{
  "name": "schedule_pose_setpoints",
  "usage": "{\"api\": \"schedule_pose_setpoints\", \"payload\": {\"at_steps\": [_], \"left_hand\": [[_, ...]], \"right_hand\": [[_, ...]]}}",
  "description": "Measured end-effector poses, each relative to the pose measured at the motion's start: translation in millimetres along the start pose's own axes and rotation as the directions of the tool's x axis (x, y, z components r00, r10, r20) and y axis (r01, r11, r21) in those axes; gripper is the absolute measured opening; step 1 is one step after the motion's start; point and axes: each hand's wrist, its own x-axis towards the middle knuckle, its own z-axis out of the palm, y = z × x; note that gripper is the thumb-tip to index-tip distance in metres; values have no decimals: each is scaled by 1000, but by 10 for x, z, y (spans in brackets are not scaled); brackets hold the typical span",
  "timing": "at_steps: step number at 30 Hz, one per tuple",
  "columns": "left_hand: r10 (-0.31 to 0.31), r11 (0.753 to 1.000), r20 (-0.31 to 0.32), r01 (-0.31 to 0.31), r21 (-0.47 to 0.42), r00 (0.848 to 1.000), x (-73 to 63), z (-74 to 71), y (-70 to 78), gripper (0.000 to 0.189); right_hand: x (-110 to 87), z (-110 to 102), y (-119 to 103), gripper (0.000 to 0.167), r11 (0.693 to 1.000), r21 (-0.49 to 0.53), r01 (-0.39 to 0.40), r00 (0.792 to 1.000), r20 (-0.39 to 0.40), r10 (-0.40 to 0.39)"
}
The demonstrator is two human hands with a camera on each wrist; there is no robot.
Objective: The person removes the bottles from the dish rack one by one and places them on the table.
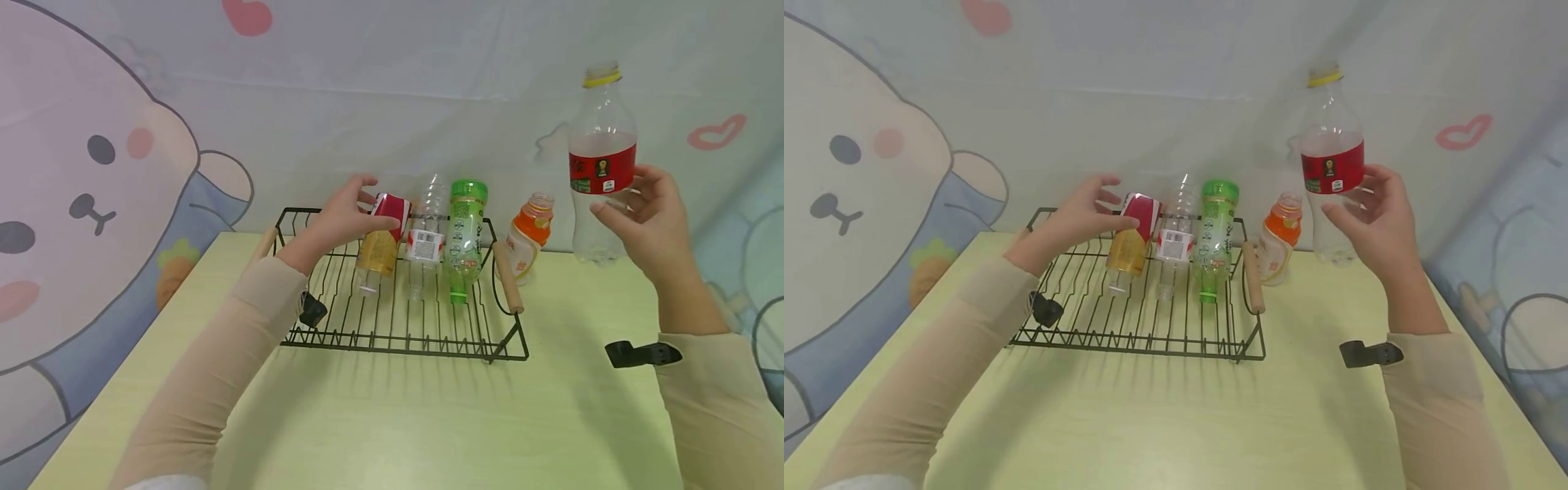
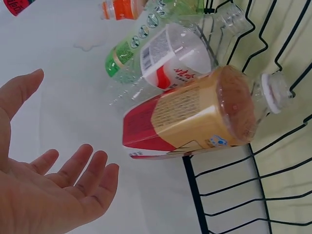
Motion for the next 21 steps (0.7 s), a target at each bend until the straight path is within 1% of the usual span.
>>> {"api": "schedule_pose_setpoints", "payload": {"at_steps": [3, 7, 10, 13, 14, 17, 18, 20, 21], "left_hand": [[-25, 1000, -4, 25, 7, 1000, 48, 21, -54, 80], [-55, 998, -18, 55, 21, 998, 103, 42, -109, 82], [-77, 996, -26, 78, 31, 997, 138, 48, -150, 83], [-94, 995, -35, 95, 34, 995, 180, 56, -208, 83], [-98, 994, -38, 100, 34, 994, 190, 58, -224, 83], [-111, 993, -47, 113, 31, 993, 207, 65, -259, 83], [-116, 993, -48, 118, 28, 992, 206, 65, -266, 83], [-126, 992, -49, 127, 22, 991, 201, 70, -272, 82], [-131, 991, -48, 131, 16, 990, 202, 73, -279, 82]], "right_hand": [[6, -18, 27, 58, 1000, 21, -23, 1000, -12, 23], [3, -60, 95, 65, 997, 12, -70, 997, -25, 70], [11, -90, 161, 71, 994, -25, -105, 994, -35, 104], [35, -121, 232, 75, 991, -57, -122, 992, -51, 120], [47, -135, 257, 76, 987, -92, -131, 990, -55, 126], [69, -184, 344, 76, 960, -216, -180, 983, -67, 169], [74, -201, 380, 76, 950, -241, -198, 980, -68, 187], [78, -234, 457, 76, 921, -314, -232, 973, -73, 220], [79, -246, 496, 77, 912, -327, -246, 969, -75, 235]]}}
